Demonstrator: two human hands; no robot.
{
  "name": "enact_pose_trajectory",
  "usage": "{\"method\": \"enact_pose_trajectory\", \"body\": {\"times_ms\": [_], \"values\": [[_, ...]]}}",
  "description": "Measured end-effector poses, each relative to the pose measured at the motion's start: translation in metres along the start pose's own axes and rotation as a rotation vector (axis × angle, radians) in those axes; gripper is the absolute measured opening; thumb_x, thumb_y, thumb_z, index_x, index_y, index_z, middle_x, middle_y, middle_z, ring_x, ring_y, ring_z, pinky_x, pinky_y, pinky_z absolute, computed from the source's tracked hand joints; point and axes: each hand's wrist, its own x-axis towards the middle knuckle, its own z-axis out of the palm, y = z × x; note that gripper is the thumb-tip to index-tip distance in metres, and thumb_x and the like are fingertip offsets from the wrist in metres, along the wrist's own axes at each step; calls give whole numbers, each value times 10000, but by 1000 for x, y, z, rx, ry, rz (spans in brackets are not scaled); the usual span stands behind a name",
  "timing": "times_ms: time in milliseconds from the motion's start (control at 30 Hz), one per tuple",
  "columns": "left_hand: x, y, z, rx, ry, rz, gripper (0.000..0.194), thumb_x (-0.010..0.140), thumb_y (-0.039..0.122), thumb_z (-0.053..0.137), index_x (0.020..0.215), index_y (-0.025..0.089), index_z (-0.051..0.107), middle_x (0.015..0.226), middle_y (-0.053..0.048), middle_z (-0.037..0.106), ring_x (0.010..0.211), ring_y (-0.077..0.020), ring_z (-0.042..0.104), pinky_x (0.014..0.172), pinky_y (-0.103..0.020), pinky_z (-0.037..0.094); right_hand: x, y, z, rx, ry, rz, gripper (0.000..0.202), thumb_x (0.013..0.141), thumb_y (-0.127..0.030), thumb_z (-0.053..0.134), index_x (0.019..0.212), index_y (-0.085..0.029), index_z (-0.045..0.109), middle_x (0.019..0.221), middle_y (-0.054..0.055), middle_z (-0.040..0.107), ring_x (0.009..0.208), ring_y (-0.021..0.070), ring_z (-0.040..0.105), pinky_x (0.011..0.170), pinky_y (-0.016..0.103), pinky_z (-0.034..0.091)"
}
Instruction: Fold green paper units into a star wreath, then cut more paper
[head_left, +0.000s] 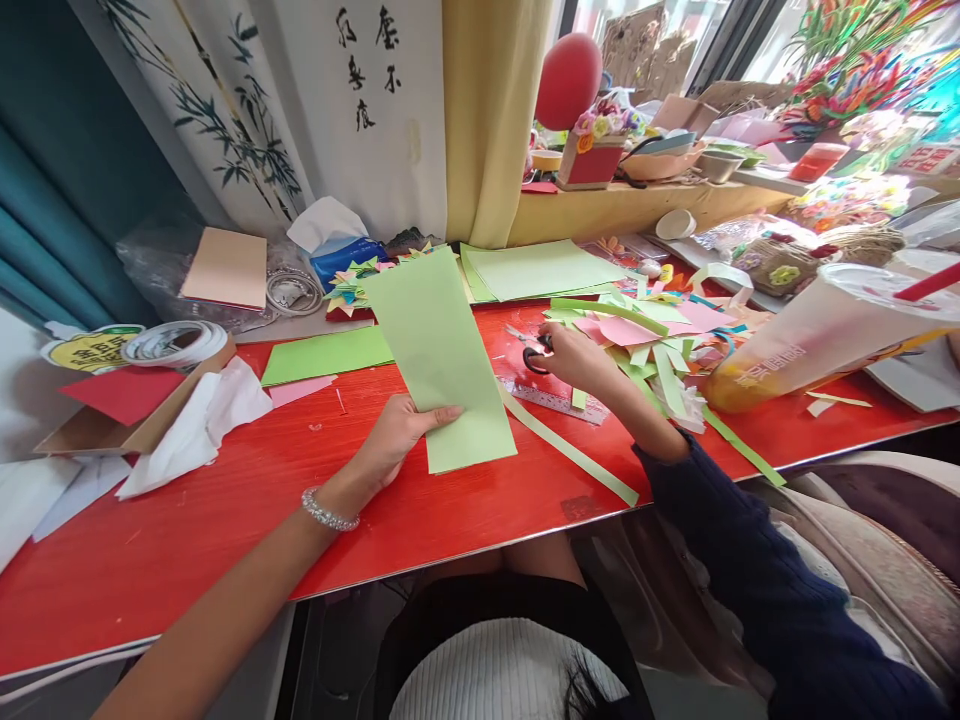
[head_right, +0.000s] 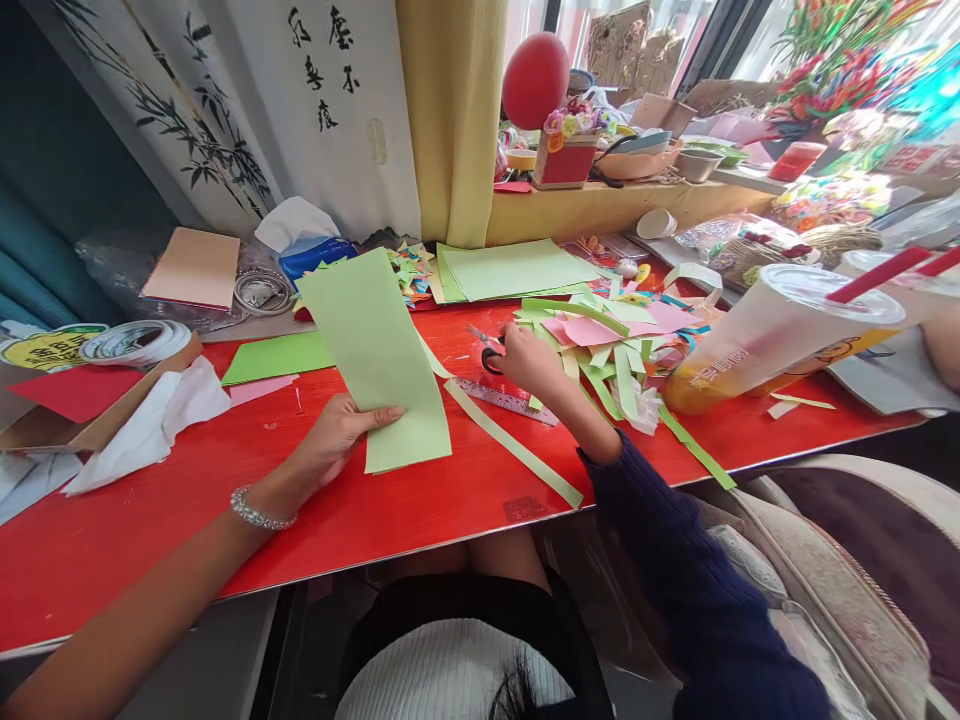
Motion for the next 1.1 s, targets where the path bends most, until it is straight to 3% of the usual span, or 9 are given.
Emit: {"method": "enact_pose_trajectory", "body": {"times_ms": [100, 200, 300, 400, 633, 800, 967, 1033, 1100], "values": [[0, 0, 0, 25, -1, 3, 377, 676, 327, 826, 1006, 168, 736, 1135, -93, 713, 1080, -263, 663, 966, -382, 525, -9, -1, 0, -45, -19, -27, 145, 779, -234, 643, 869, -123, 667, 916, 169, 670, 887, 297, 600, 664, 341, 370], [0, -1, 0, 47, -9, -1, 390, 678, 339, 824, 1018, 172, 732, 1154, -96, 705, 1093, -267, 656, 973, -389, 518, -22, -19, -8, 16, 11, -100, 220, 894, -325, 538, 858, -151, 669, 931, 140, 669, 930, 259, 587, 716, 347, 398], [1, -1, 0, 68, -29, -14, 398, 684, 352, 818, 1028, 176, 727, 1149, -89, 709, 1095, -275, 652, 958, -384, 517, -36, -42, -18, 521, -257, -324, 326, 914, -475, 496, 880, -191, 654, 851, 57, 656, 819, 166, 595, 700, 302, 456], [1, 1, 1, 95, -66, -46, 414, 692, 361, 812, 1039, 157, 718, 1132, -96, 715, 1091, -280, 651, 938, -365, 518, -45, -56, -19, 878, -434, -344, 359, 829, -532, 601, 759, -180, 613, 732, 22, 595, 696, 132, 569, 662, 298, 477], [1, 5, 4, 119, 137, 171, 454, 737, 405, 766, 1099, 166, 632, 1149, -89, 700, 1014, -233, 659, 836, -316, 526, -42, -54, -5, 705, -121, -236, 489, 761, -536, 685, 560, -198, 393, 546, -58, 339, 512, 71, 302, 478, 250, 216], [0, 25, -16, 294, 261, 225, 460, 706, 455, 764, 1043, 165, 644, 960, -65, 723, 908, -223, 665, 804, -312, 511, -45, -45, -8, 767, -68, -207, 453, 747, -541, 699, 594, -196, 448, 593, -36, 414, 569, 94, 392, 498, 251, 273], [-30, 53, -54, 813, 419, -45, 777, 728, 463, 701, 1402, 213, 404, 945, -55, 718, 899, -271, 674, 725, -328, 482, -53, -28, -19, 934, -215, -173, 396, 790, -522, 665, 625, -186, 537, 653, -4, 556, 645, 117, 535, 605, 269, 437], [-49, 56, -66, 1090, 437, -190, 796, 806, 475, 591, 1487, 226, 262, 895, -48, 715, 874, -297, 671, 690, -356, 465, -56, -21, -21, 1005, -276, -139, 340, 774, -498, 693, 702, -177, 608, 746, 19, 637, 740, 140, 607, 712, 297, 494], [-66, 53, -70, 1305, 458, -286, 734, 851, 479, 501, 1486, 194, 266, 901, -76, 707, 877, -342, 660, 678, -400, 463, -59, -16, -20, 1060, -295, -101, 313, 757, -474, 719, 786, -168, 658, 814, 34, 684, 799, 155, 643, 779, 321, 518]]}}
